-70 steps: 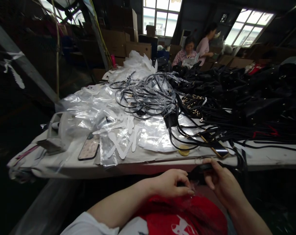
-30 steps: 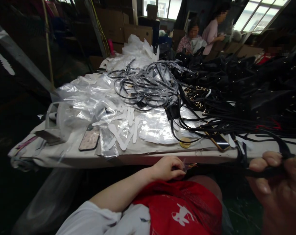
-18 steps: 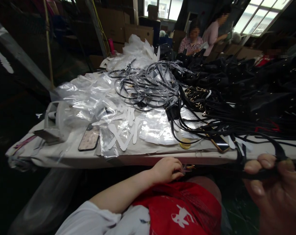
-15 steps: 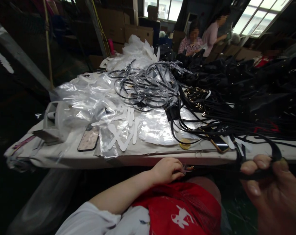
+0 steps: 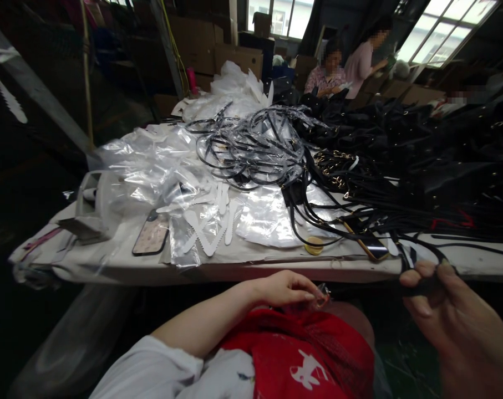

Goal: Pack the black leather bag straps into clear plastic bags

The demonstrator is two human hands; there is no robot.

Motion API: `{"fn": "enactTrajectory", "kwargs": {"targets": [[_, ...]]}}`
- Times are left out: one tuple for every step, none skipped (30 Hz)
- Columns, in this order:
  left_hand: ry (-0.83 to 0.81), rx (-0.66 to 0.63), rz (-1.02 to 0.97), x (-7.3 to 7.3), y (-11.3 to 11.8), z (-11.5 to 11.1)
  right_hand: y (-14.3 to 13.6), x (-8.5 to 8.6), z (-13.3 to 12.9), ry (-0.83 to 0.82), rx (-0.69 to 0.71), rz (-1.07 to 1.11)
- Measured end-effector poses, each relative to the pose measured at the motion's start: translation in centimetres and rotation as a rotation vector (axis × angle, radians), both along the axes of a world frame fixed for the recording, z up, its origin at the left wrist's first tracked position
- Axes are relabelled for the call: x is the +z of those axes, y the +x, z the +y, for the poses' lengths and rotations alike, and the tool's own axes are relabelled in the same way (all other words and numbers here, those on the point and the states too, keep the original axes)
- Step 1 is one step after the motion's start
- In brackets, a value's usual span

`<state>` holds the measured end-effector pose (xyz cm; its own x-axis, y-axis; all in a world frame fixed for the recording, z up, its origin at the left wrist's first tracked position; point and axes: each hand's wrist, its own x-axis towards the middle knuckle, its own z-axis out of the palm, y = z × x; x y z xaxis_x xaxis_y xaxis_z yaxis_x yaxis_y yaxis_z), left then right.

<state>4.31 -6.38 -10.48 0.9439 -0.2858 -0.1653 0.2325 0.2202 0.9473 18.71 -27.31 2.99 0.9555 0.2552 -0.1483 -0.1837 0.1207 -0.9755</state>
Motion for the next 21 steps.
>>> {"fn": "enactTrajectory", "kwargs": {"targets": [[0.016, -0.002, -0.009, 0.1, 0.0, 0.0, 0.1, -0.1, 0.0, 0.009, 0.000, 0.021], [0.030, 0.001, -0.016, 0.3, 0.1, -0.1, 0.2, -0.1, -0.1, 0.018, -0.002, 0.042], [0.043, 0.010, -0.021, 0.4, 0.1, -0.3, 0.3, -0.2, -0.1, 0.027, -0.007, 0.057], [0.054, 0.023, -0.028, 0.5, 0.2, -0.5, 0.4, -0.2, -0.1, 0.031, -0.010, 0.069], [0.061, 0.040, -0.037, 0.5, 0.3, -0.8, 0.4, -0.2, -0.1, 0.030, -0.007, 0.076], [0.066, 0.061, -0.048, 0.5, 0.4, -1.1, 0.4, -0.2, -0.1, 0.025, 0.001, 0.079], [0.069, 0.085, -0.060, 0.5, 0.6, -1.4, 0.4, -0.2, 0.0, 0.019, 0.016, 0.080], [0.075, 0.112, -0.072, 0.4, 0.8, -1.7, 0.4, -0.2, 0.0, 0.012, 0.031, 0.079], [0.086, 0.145, -0.084, 0.4, 1.0, -1.9, 0.4, -0.2, 0.0, 0.005, 0.047, 0.079], [0.105, 0.188, -0.098, 0.3, 1.2, -2.1, 0.4, -0.2, -0.1, -0.002, 0.059, 0.080], [0.130, 0.237, -0.116, 0.3, 1.4, -2.2, 0.5, -0.3, -0.1, -0.009, 0.065, 0.083], [0.159, 0.283, -0.138, 0.3, 1.6, -2.2, 0.5, -0.3, -0.2, -0.019, 0.067, 0.086], [0.189, 0.323, -0.163, 0.2, 1.8, -2.2, 0.6, -0.4, -0.2, -0.031, 0.063, 0.091], [0.212, 0.348, -0.183, 0.2, 1.9, -2.1, 0.7, -0.6, -0.3, -0.042, 0.058, 0.098], [0.217, 0.360, -0.192, 0.3, 2.0, -2.1, 0.9, -0.7, -0.4, -0.047, 0.053, 0.102], [0.202, 0.361, -0.184, 0.3, 2.1, -2.1, 1.1, -0.9, -0.4, -0.044, 0.045, 0.099], [0.171, 0.358, -0.161, 0.3, 2.2, -2.2, 1.2, -1.1, -0.4, -0.036, 0.038, 0.090], [0.130, 0.353, -0.129, 0.3, 2.3, -2.4, 1.4, -1.2, -0.5, -0.027, 0.035, 0.076], [0.085, 0.352, -0.095, 0.3, 2.4, -2.6, 1.6, -1.4, -0.5, -0.016, 0.035, 0.057], [0.042, 0.356, -0.065, 0.4, 2.5, -2.8, 1.7, -1.5, -0.5, -0.006, 0.036, 0.032], [0.001, 0.363, -0.040, 0.4, 2.6, -3.0, 1.8, -1.6, -0.4, 0.002, 0.037, 0.009]]}}
